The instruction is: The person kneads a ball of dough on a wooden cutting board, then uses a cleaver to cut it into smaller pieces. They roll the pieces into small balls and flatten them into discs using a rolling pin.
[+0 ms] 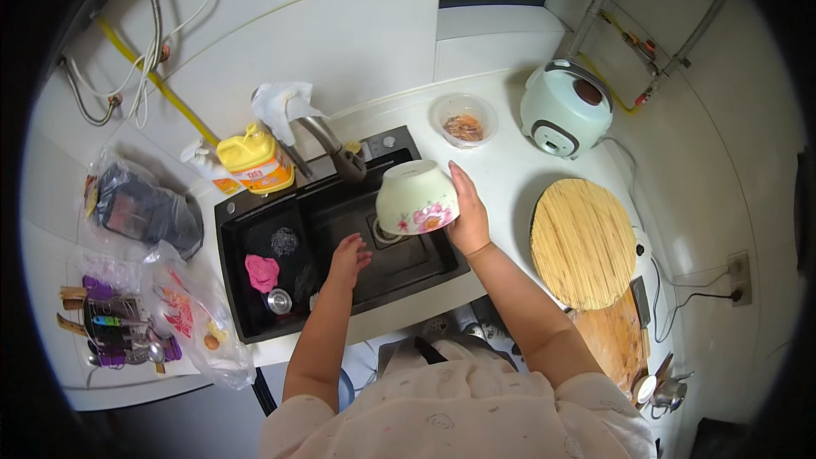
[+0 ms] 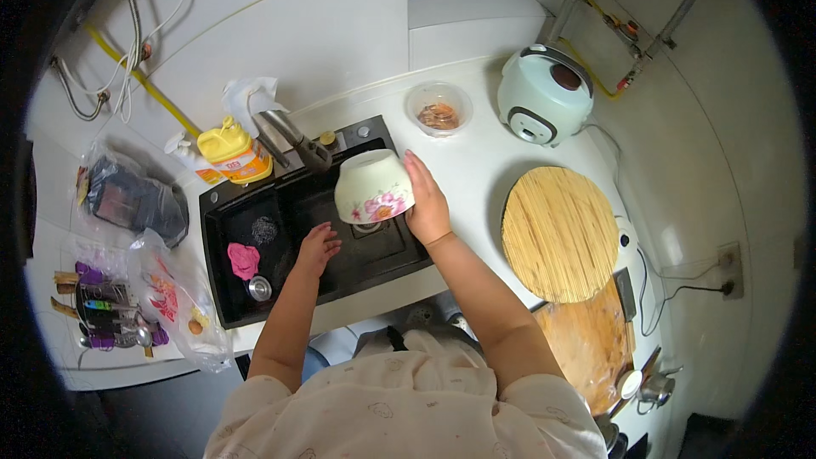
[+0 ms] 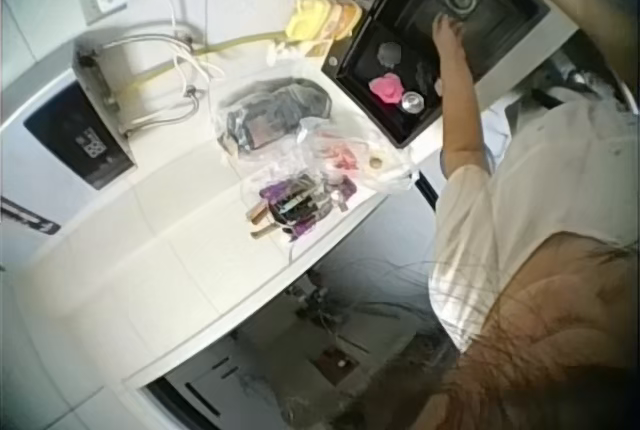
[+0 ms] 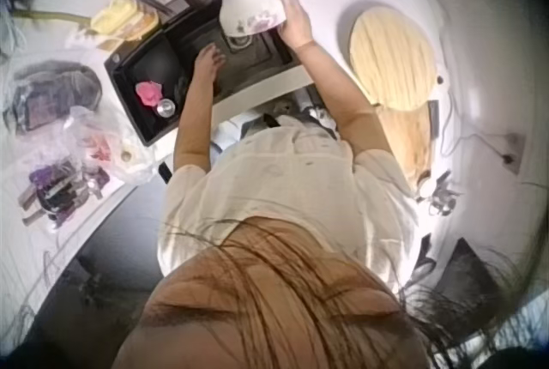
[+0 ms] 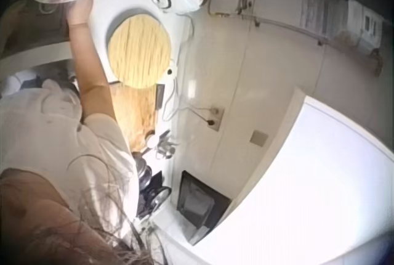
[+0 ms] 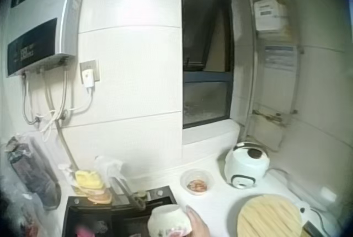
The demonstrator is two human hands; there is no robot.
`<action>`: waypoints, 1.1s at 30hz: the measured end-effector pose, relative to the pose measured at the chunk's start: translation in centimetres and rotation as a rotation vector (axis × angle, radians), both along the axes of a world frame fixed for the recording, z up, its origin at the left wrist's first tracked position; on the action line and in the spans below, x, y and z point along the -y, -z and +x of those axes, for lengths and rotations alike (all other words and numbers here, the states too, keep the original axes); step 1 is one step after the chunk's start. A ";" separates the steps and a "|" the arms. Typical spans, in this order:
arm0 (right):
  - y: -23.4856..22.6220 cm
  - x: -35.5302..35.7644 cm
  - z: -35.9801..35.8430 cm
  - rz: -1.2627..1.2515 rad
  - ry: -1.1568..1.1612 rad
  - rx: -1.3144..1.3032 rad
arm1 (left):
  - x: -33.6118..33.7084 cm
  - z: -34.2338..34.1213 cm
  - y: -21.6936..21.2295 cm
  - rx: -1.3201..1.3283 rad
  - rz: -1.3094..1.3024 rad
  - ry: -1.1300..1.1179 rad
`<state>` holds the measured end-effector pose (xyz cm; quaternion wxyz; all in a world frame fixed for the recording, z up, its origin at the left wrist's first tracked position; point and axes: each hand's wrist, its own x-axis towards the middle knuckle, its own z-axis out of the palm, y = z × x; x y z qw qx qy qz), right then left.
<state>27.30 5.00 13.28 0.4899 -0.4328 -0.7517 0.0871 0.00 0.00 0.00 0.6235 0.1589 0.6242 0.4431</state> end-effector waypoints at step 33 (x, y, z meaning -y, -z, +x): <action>1.6 49.4 29.7 -0.338 1.248 -1.632 | 6.6 48.5 -9.1 0.321 0.132 1.395</action>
